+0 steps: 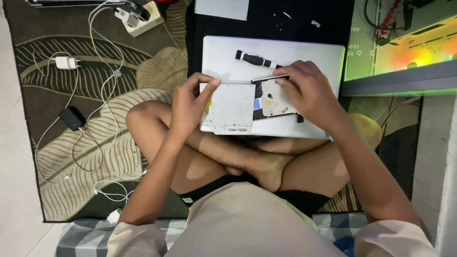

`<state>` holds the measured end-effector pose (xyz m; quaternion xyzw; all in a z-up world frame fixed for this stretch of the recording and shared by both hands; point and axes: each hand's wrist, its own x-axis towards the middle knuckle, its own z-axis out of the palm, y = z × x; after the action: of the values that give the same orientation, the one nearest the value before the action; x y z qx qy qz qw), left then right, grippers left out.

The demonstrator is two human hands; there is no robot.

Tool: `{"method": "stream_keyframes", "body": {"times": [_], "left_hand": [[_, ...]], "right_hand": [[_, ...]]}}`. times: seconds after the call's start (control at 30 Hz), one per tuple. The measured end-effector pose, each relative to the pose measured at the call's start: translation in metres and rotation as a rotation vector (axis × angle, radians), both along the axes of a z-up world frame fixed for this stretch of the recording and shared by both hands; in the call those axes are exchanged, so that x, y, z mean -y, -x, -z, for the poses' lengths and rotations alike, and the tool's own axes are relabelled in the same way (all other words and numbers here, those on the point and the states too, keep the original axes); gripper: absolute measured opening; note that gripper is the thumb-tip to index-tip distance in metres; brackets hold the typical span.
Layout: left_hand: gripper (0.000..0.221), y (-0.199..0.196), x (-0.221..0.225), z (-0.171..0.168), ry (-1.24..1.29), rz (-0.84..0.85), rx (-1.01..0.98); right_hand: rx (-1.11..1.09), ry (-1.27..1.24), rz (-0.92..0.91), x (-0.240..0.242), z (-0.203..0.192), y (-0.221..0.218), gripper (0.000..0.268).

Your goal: A person sits on the floor and cleans a small circuit board with a toothbrush before using an electric screwdriver to work on a laptop component.

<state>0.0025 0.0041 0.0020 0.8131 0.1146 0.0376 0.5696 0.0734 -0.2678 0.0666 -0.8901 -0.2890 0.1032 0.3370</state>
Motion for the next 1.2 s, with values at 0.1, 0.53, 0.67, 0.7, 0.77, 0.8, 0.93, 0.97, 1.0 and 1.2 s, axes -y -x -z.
{"method": "stream_keyframes", "body": {"times": [0.1, 0.53, 0.67, 0.7, 0.77, 0.8, 0.93, 0.97, 1.0, 1.2], "left_hand": [[0.014, -0.003, -0.002, -0.012, -0.115, 0.076, 0.015], [0.039, 0.000, 0.007, -0.029, -0.412, 0.208, 0.059], [0.041, 0.000, 0.012, -0.023, -0.468, 0.178, 0.108], [0.042, 0.003, 0.013, -0.022, -0.510, 0.155, 0.111], [0.042, 0.003, 0.014, -0.025, -0.493, 0.180, 0.122], [0.041, 0.003, 0.014, -0.026, -0.475, 0.203, 0.133], [0.046, 0.008, 0.032, -0.035, -0.417, 0.326, 0.301], [0.055, 0.007, 0.037, -0.041, -0.396, 0.461, 0.300], [0.064, 0.006, 0.041, -0.047, -0.375, 0.596, 0.298], [0.089, -0.009, 0.065, -0.028, -0.581, 0.792, 0.260]], "right_hand": [[0.103, 0.086, -0.019, 0.004, 0.010, 0.004, 0.027], [0.271, 0.109, 0.060, 0.004, 0.033, 0.001, 0.022], [0.428, 0.150, 0.091, -0.007, 0.041, -0.015, 0.023], [0.414, 0.147, 0.089, -0.012, 0.043, -0.016, 0.026], [0.372, 0.176, 0.073, -0.022, 0.038, -0.019, 0.028], [0.332, 0.207, 0.057, -0.027, 0.035, -0.021, 0.029], [0.548, 0.228, 0.054, -0.030, 0.048, -0.023, 0.024], [0.520, 0.191, 0.066, -0.030, 0.046, -0.023, 0.024], [0.491, 0.154, 0.077, -0.029, 0.044, -0.024, 0.024], [0.343, -0.212, 0.281, 0.016, 0.013, 0.006, 0.015]]}}
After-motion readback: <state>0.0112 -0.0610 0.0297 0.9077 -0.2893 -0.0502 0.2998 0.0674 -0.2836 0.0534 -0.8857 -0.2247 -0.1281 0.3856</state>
